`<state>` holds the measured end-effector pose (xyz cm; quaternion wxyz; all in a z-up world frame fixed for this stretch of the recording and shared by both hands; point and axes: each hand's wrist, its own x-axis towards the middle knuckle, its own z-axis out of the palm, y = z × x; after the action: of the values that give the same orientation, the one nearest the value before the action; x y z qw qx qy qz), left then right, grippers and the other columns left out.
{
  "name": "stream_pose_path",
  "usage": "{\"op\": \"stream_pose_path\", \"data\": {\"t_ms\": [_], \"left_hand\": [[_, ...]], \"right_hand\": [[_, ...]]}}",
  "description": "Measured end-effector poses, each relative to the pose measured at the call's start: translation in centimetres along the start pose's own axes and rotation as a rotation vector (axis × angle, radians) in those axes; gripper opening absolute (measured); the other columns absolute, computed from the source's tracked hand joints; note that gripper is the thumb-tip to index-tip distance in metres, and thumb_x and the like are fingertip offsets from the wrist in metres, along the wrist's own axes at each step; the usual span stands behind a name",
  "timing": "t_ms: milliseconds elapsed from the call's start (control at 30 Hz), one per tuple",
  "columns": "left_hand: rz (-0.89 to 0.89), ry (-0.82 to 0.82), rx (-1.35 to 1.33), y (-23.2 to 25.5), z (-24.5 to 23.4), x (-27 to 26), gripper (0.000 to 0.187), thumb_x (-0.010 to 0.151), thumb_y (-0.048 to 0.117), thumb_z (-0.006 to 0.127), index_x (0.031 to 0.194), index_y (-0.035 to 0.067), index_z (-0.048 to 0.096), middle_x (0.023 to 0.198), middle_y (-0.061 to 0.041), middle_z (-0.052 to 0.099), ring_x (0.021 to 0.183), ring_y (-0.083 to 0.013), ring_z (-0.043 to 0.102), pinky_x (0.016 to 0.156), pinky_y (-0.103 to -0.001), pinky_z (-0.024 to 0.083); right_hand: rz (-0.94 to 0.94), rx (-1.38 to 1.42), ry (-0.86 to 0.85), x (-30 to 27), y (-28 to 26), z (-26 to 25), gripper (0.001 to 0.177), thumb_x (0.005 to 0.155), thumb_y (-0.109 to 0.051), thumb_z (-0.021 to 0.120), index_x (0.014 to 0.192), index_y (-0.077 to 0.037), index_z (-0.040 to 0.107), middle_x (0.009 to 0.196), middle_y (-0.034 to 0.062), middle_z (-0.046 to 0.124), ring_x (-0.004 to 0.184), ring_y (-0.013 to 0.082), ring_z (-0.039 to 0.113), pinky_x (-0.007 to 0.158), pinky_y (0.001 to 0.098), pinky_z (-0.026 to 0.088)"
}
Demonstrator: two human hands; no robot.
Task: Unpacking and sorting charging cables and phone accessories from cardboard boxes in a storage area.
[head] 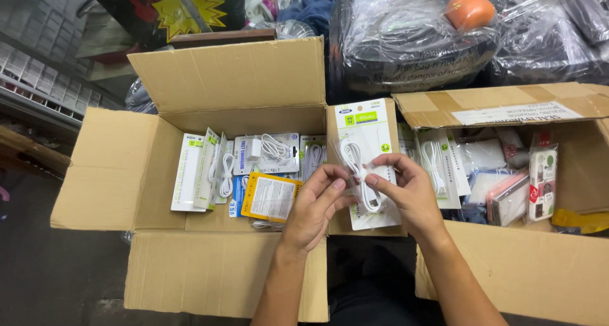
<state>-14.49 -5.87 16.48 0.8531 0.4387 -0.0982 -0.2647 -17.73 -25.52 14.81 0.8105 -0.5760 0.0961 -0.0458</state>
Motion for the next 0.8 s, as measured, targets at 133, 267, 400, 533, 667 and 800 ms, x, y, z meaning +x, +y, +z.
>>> {"op": "stream_pose_path", "data": {"t_ms": [133,267,400,533,667,800], "left_hand": [[-0.025,0.032,-0.001,0.2,-0.5,-0.1,0.02,0.1,0.008,0.063,0.118,0.005,0.056,0.116,-0.009,0.063,0.109,-0.0162,0.063,0.093,-0.037,0.058],[-0.058,0.019,0.021,0.9,-0.3,-0.2,0.043,0.092,0.005,0.07,0.132,0.005,0.053,0.115,-0.005,0.063,0.107,-0.0143,0.064,0.089,-0.033,0.057],[-0.122,-0.06,0.078,0.2,-1.0,-0.4,0.051,0.092,0.007,0.075,0.138,-0.003,0.058,0.112,-0.003,0.066,0.104,-0.0114,0.062,0.093,-0.027,0.054],[-0.146,-0.059,0.121,-1.0,-1.8,-0.7,0.047,0.091,0.01,0.078,0.134,-0.001,0.063,0.109,0.0,0.063,0.101,-0.0097,0.059,0.086,-0.025,0.05],[-0.115,-0.022,0.204,-0.4,-1.1,-1.2,0.044,0.087,0.008,0.083,0.126,-0.003,0.064,0.109,-0.003,0.066,0.102,-0.0108,0.062,0.093,-0.026,0.052],[-0.092,-0.033,0.25,0.3,-0.6,-1.7,0.041,0.085,0.01,0.082,0.121,-0.001,0.065,0.109,-0.004,0.071,0.099,-0.0116,0.065,0.093,-0.028,0.053]], "right_hand": [[0.02,-0.062,-0.023,-0.1,0.1,0.4,0.035,0.084,-0.002,0.08,0.115,0.0,0.065,0.105,0.0069,0.069,0.096,0.012,0.064,0.084,0.0273,0.054],[0.034,-0.086,-0.081,-0.6,-0.1,0.3,0.041,0.08,-0.004,0.081,0.118,0.0,0.065,0.109,0.0071,0.069,0.1,0.0133,0.064,0.088,0.0287,0.055],[0.043,-0.117,-0.133,-0.6,-0.2,-0.3,0.047,0.078,-0.004,0.082,0.122,0.0,0.065,0.112,0.0083,0.069,0.103,0.0146,0.065,0.09,0.0301,0.054],[0.037,-0.164,-0.137,-0.7,0.0,-0.2,0.049,0.078,-0.004,0.083,0.123,0.001,0.065,0.113,0.0087,0.069,0.104,0.0147,0.064,0.092,0.0301,0.053],[0.021,-0.201,-0.139,-1.2,0.2,0.0,0.047,0.077,-0.005,0.083,0.121,0.001,0.067,0.115,0.0078,0.069,0.106,0.0146,0.064,0.094,0.0295,0.052],[0.051,-0.211,-0.129,-1.4,0.4,0.3,0.045,0.078,-0.006,0.083,0.119,0.001,0.069,0.111,0.0073,0.071,0.103,0.0146,0.064,0.091,0.0301,0.053]]}}
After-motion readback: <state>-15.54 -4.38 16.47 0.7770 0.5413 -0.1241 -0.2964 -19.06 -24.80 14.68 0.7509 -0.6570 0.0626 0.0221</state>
